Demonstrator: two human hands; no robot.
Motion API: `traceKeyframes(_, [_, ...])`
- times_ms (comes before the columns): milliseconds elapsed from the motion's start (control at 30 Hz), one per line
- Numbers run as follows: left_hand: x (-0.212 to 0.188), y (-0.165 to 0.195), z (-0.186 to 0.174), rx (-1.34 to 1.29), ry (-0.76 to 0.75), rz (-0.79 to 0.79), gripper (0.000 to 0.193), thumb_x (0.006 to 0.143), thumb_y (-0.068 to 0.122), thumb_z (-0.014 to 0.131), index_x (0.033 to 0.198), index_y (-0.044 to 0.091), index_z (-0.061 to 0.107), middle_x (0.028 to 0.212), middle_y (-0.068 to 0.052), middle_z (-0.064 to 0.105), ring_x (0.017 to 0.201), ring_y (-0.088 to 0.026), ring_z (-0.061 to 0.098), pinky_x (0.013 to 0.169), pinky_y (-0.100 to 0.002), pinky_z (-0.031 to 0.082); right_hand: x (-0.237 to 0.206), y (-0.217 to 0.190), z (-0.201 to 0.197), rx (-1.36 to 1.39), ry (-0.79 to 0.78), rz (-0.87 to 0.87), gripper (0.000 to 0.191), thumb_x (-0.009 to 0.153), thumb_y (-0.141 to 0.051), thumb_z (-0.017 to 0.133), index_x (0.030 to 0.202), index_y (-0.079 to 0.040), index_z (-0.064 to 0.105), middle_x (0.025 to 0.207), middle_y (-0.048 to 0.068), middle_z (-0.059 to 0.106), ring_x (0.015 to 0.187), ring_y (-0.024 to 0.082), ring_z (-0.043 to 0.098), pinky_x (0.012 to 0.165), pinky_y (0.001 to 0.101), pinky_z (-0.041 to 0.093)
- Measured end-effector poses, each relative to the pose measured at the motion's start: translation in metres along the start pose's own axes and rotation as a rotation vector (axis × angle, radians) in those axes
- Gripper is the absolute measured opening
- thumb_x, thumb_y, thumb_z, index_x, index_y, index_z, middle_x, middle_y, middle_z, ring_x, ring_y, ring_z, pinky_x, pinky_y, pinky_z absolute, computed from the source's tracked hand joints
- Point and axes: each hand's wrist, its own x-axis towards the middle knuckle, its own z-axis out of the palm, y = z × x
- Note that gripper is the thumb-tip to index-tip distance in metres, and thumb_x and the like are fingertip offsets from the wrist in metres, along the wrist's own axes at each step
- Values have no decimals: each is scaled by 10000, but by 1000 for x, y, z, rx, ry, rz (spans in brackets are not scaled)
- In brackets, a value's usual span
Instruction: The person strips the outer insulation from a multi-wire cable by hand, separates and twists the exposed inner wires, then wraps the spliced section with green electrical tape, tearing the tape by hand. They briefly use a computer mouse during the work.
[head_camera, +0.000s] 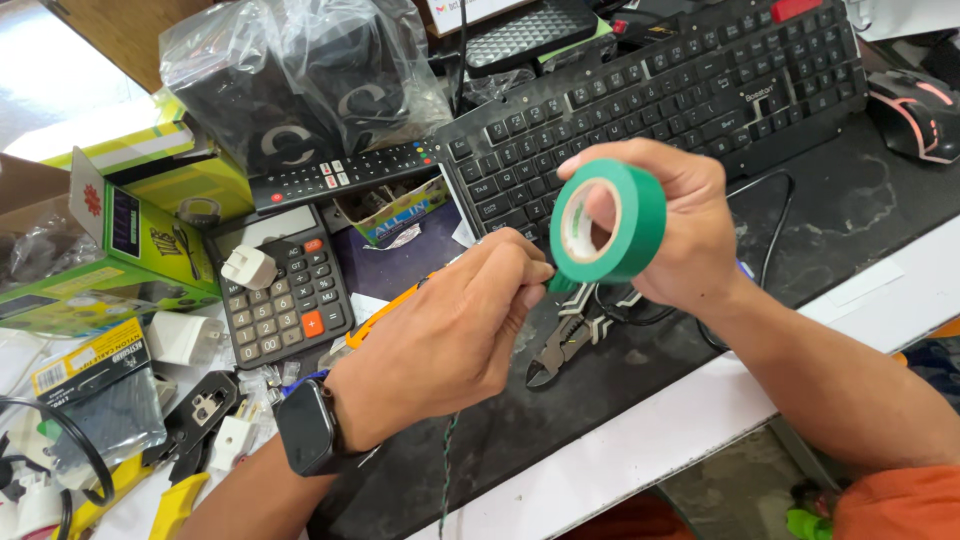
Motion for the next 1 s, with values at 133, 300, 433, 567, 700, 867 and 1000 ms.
traceKeyframes(133, [-2, 0, 6, 132, 39, 190, 127, 985, 6, 616, 1058, -1, 512, 1012, -161, 548, 898, -354, 610, 799, -434, 517, 3, 0, 4, -16, 41, 55, 188, 1031, -108, 736, 1139, 43, 712, 914, 54, 709, 766, 67, 649, 657, 234, 517])
traceKeyframes(300, [-4, 0, 11, 263, 69, 269, 218, 975, 74, 737, 1043, 2, 542, 982, -126, 561, 851, -295, 599, 721, -417, 487, 10, -4, 3, -40, 53, 365, 147, 981, -130, 714, 969, 16, 707, 721, 10, 639, 540, 44, 522, 425, 232, 388])
traceKeyframes(433, [-6, 5, 10, 480, 90, 307, 320, 920, 45, 730, 1207, -31, 610, 933, -115, 550, 818, -271, 586, 685, -397, 487, 12, -7, 3, 4, 4, 388, 166, 1024, -123, 700, 1048, 41, 704, 716, -5, 591, 548, 47, 475, 442, 240, 361])
traceKeyframes(567, [-4, 5, 9, 439, 139, 250, 307, 966, 33, 690, 1236, -36, 563, 1023, -151, 562, 907, -321, 607, 786, -424, 512, 18, -17, -5, 19, -155, 429, 432, 952, -85, 632, 1372, -98, 535, 872, 13, 584, 641, 48, 524, 499, 207, 390])
traceKeyframes(700, [1, -1, 7, 337, 193, 91, 260, 972, 2, 654, 1212, -22, 558, 1018, -171, 551, 914, -360, 607, 798, -441, 493, 18, -29, -12, -54, -280, 310, 549, 945, -6, 587, 1468, -109, 457, 1042, 32, 535, 796, 50, 508, 630, 206, 429])
traceKeyframes(867, [4, 0, 0, 137, 133, -95, 127, 1013, 55, 615, 1118, -10, 588, 954, -174, 576, 866, -365, 608, 752, -445, 477, 9, -38, -10, -444, -344, -50, 523, 827, 96, 615, 1322, -68, 573, 1074, 46, 529, 812, 82, 509, 697, 223, 445])
traceKeyframes(1000, [6, -1, -8, -68, 57, -268, 141, 1026, 130, 576, 1054, -5, 608, 864, -151, 615, 776, -328, 615, 689, -412, 470, 10, -30, 1, -735, -414, -363, 430, 884, 97, 659, 1257, -117, 670, 1160, 67, 540, 924, 146, 628, 808, 270, 563])
